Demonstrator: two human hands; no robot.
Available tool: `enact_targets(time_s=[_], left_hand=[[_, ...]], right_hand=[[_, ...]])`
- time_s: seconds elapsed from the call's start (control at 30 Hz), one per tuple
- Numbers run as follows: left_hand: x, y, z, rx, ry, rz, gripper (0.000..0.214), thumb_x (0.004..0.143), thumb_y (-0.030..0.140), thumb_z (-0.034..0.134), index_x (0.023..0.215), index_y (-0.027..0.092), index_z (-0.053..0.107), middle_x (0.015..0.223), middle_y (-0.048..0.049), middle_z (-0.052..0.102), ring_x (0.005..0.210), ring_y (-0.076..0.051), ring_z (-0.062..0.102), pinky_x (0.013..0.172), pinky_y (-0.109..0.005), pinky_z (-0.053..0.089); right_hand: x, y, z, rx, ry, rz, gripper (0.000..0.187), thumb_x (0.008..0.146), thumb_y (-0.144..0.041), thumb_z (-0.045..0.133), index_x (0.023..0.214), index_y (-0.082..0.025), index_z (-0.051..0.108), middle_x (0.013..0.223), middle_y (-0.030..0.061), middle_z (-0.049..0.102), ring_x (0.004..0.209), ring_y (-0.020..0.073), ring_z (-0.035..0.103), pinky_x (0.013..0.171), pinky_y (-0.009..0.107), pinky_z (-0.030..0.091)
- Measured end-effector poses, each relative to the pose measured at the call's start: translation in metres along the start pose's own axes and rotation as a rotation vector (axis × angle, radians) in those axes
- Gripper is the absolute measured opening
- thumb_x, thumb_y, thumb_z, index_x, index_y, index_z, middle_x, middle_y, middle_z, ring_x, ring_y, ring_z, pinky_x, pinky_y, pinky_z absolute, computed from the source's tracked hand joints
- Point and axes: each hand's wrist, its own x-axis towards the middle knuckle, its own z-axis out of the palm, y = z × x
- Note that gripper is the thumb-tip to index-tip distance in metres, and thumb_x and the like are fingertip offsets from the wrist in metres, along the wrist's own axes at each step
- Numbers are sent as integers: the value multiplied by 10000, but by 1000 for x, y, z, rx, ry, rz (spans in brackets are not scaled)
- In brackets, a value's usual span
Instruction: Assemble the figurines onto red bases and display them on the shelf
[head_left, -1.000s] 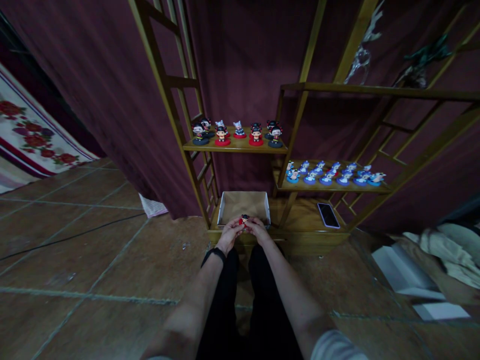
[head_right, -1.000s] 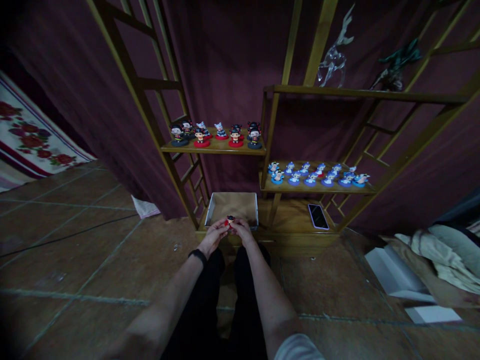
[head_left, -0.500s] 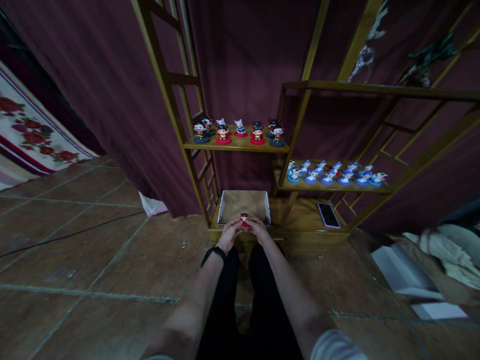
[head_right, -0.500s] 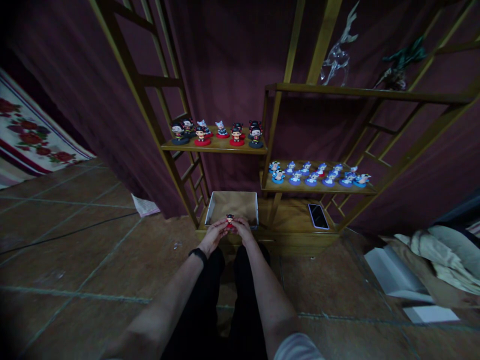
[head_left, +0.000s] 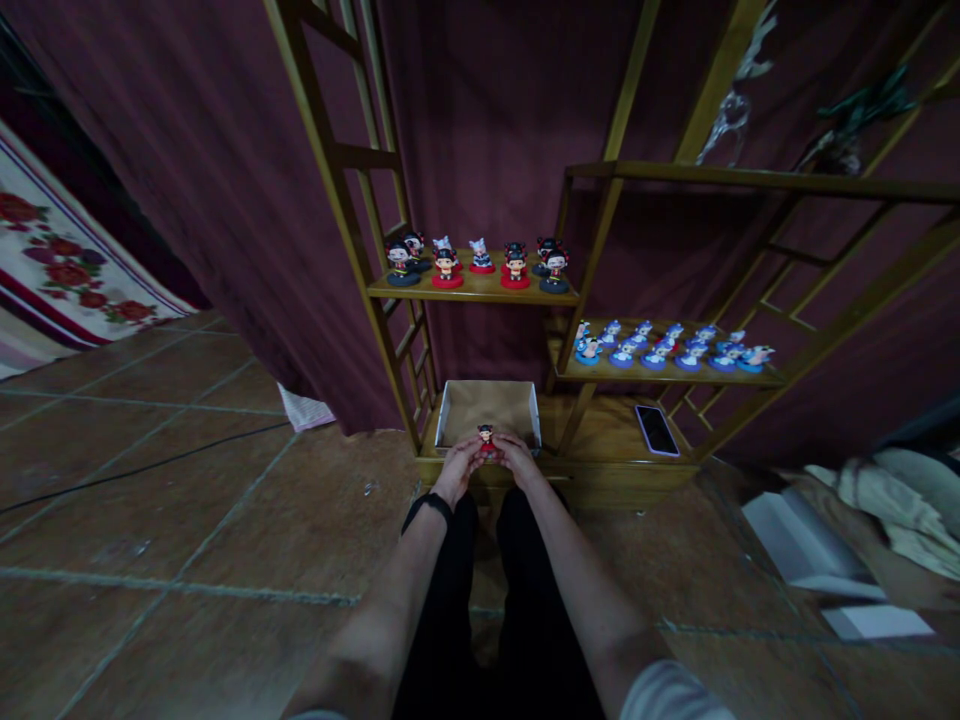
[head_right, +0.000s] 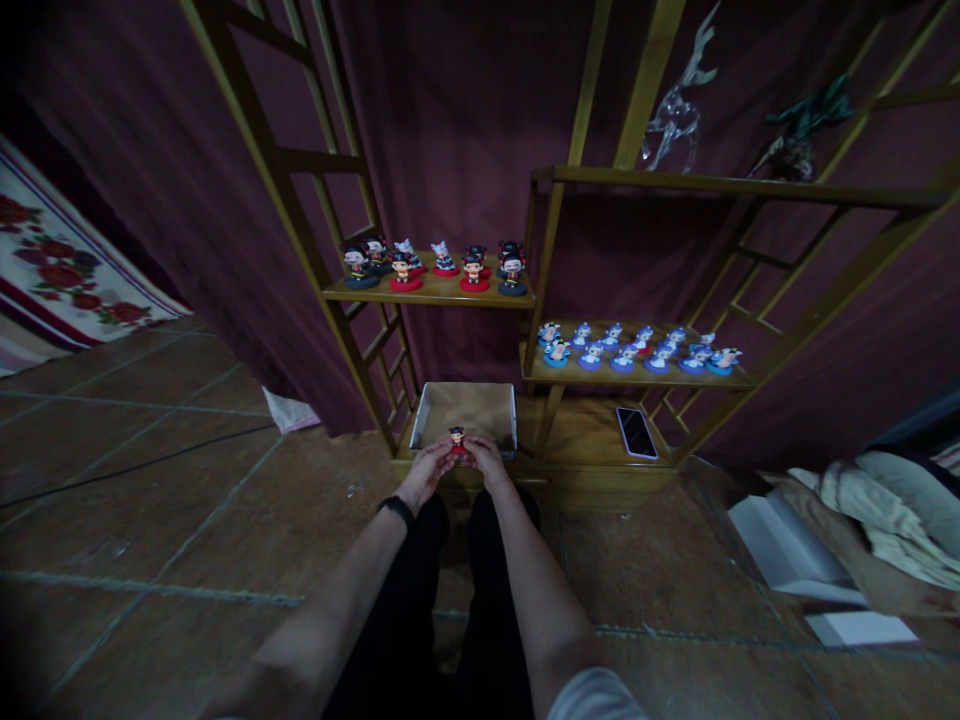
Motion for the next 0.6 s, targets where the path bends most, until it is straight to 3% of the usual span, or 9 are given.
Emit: enact_targets(time_s=[0.6], left_hand=[[2,-2,-1,-64,-12,7,145,691,100,670,836,113,668,724,-55,685,610,-95,624,585,-187,484]], right_hand=[[-4,-4,2,3,3,-12,197,635,-282,679,800,-175,669,592,-15,645,518,101,572,558,234,487]])
